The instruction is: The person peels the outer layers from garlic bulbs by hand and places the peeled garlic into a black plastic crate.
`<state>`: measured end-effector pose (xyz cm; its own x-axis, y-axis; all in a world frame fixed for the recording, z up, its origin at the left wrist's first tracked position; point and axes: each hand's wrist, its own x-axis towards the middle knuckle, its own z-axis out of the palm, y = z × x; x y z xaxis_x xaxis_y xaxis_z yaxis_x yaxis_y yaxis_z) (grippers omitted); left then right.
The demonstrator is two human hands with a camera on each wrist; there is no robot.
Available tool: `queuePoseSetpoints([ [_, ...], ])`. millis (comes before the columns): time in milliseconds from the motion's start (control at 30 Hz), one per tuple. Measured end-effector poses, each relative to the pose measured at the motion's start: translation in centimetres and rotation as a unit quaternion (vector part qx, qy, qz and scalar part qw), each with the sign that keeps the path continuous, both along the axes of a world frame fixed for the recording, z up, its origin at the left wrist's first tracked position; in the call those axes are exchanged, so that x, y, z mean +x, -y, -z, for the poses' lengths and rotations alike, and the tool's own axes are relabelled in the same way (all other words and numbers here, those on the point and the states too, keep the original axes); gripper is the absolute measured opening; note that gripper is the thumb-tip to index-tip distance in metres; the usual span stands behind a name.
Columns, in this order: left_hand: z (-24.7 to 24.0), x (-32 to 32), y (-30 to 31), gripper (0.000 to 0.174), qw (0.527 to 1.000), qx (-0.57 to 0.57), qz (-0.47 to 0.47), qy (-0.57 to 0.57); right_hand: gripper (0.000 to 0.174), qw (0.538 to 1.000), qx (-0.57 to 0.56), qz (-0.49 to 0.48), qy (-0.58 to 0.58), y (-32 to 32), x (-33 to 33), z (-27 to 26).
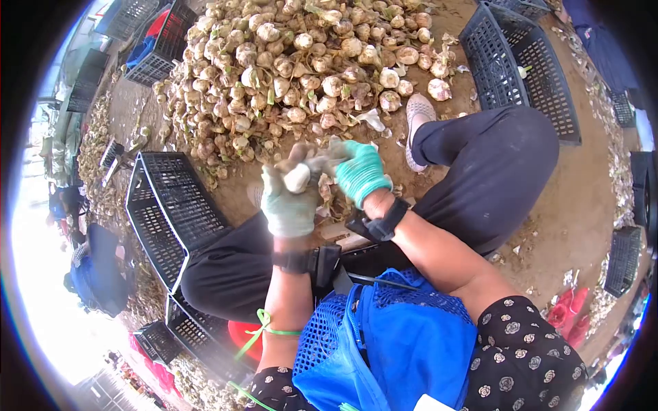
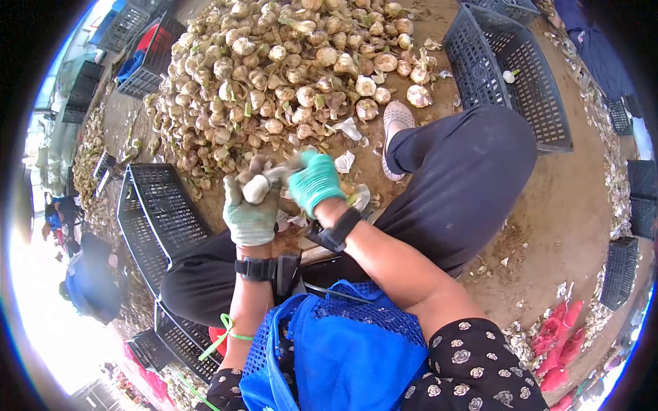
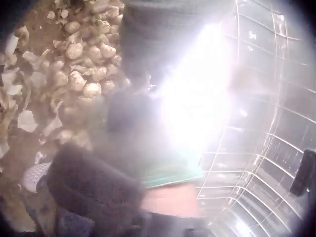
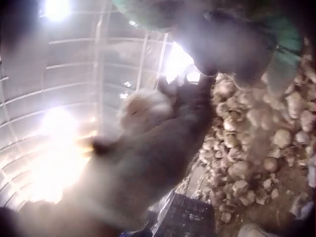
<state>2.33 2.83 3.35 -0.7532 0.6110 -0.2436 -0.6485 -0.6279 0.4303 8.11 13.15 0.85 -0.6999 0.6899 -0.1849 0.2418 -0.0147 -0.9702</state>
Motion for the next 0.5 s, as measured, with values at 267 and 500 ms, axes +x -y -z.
queuePoseSetpoints([
  [267,-0.8,-0.3,0.7,0.034,0.999,0.024,-0.008,0.039,0.039,0.980,0.166,-0.054,-0.098,-1.3,1.2,-1.8],
  [500,0.9,-0.3,-3.7,0.055,0.949,-0.227,0.159,-0.153,0.035,0.982,-0.164,-0.064,-0.069,-5.2,0.9,-1.2],
])
